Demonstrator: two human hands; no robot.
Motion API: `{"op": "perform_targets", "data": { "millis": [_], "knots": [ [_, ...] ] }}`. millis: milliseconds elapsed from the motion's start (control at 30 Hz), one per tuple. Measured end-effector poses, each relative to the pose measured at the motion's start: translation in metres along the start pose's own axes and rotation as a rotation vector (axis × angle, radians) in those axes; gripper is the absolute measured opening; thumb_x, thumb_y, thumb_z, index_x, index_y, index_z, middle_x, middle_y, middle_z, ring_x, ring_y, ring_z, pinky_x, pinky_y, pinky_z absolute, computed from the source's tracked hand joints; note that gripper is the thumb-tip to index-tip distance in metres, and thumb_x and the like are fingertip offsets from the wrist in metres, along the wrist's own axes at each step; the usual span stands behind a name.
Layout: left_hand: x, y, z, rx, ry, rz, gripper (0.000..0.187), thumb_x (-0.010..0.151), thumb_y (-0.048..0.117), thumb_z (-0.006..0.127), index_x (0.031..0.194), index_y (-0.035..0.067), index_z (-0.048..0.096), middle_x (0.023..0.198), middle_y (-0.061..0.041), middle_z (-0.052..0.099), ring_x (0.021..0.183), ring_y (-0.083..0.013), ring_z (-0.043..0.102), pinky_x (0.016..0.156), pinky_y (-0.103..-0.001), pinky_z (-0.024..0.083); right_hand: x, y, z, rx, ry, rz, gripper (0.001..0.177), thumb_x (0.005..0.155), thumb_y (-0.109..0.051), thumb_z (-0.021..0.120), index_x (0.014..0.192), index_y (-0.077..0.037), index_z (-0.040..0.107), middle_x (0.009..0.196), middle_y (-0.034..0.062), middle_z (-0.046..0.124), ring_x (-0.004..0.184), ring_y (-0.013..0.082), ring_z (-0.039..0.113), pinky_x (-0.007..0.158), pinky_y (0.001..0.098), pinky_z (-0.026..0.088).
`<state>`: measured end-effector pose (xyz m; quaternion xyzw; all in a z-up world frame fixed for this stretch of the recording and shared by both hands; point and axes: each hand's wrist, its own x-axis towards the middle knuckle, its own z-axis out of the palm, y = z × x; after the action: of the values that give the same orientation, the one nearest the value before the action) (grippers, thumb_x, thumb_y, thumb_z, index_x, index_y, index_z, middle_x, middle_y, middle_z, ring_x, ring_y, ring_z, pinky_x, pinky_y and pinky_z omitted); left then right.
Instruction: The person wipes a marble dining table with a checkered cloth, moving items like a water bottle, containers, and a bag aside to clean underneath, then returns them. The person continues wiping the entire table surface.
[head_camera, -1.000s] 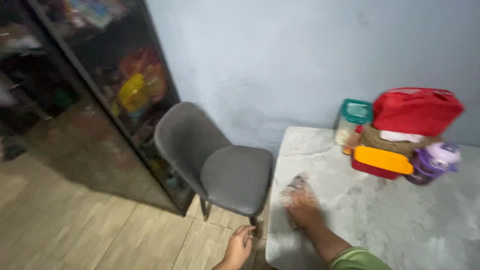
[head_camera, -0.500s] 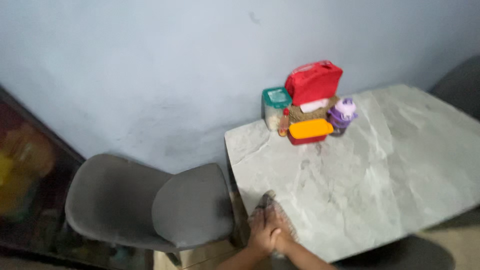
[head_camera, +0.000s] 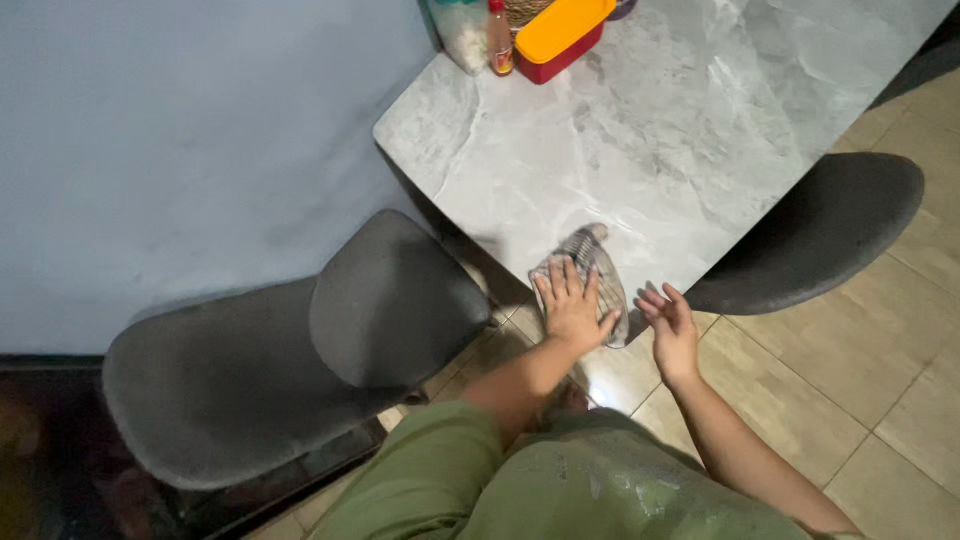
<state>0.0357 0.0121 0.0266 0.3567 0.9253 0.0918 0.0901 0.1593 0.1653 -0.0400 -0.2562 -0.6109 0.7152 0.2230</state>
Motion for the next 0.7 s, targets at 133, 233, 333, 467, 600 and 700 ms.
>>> {"op": "perform_targets", "data": {
  "millis": [133,233,333,467,600,700],
  "knots": [
    [-0.021,0.007,0.007,-0.043,0.066,0.075,0.094,0.090,0.062,0.056,0.161,0.006,0.028,0.166,-0.030,0.015,0.154,-0.0524,0.005,0.119,-0.071,-0.003,-0.003,-0.017,-0.009,-0.070,0.033,-0.073,0.048,0.102,0.006,0.042,0.150,0.001,0.041,0.144,0.0214,0.057,0.127,0.0292,0.062,0.109,0.0378,0.049],
    [-0.007,-0.015,0.006,-0.009,0.128,-0.003,0.097,0.093,0.063,0.052,0.159,0.000,0.023,0.166,-0.028,0.014,0.153,-0.0502,0.006,0.120,-0.069,-0.003,0.019,-0.036,0.008,-0.215,0.039,-0.158,0.048,0.099,0.006,0.043,0.147,0.001,0.046,0.144,0.0198,0.058,0.129,0.0298,0.061,0.110,0.0375,0.047],
    [0.028,-0.051,-0.001,0.036,0.070,-0.198,0.098,0.094,0.068,0.044,0.160,0.000,0.019,0.167,-0.028,0.012,0.152,-0.0472,0.007,0.122,-0.065,-0.002,0.036,-0.053,0.018,-0.467,0.089,-0.222,0.046,0.098,0.002,0.049,0.144,0.000,0.052,0.144,0.0204,0.059,0.133,0.0336,0.059,0.112,0.0386,0.046],
    [0.084,-0.113,-0.031,0.118,0.016,-0.303,0.100,0.093,0.071,0.041,0.158,0.000,0.015,0.166,-0.027,0.008,0.152,-0.0495,0.004,0.118,-0.066,-0.003,0.053,-0.062,0.039,-0.773,0.119,-0.281,0.049,0.098,-0.010,0.057,0.146,-0.001,0.051,0.156,0.0263,0.046,0.147,0.0418,0.040,0.120,0.0462,0.035],
    [0.150,-0.120,-0.057,0.034,0.026,-0.295,0.109,0.086,0.076,0.052,0.158,-0.001,0.020,0.166,-0.027,0.011,0.153,-0.0503,0.005,0.119,-0.066,-0.002,0.089,-0.064,0.060,-1.060,0.154,-0.102,0.073,0.096,-0.033,0.061,0.153,0.004,0.035,0.162,0.0355,0.019,0.152,0.0495,0.007,0.117,0.0643,0.005],
    [0.191,-0.102,-0.060,0.036,0.062,-0.194,0.113,0.084,0.077,0.057,0.159,-0.002,0.026,0.167,-0.027,0.016,0.154,-0.0515,0.005,0.120,-0.069,-0.003,0.093,-0.065,0.072,-1.190,0.246,-0.105,0.080,0.102,-0.047,0.051,0.157,0.006,0.029,0.166,0.0365,0.014,0.157,0.0487,0.004,0.122,0.0663,-0.001]
  ]
}}
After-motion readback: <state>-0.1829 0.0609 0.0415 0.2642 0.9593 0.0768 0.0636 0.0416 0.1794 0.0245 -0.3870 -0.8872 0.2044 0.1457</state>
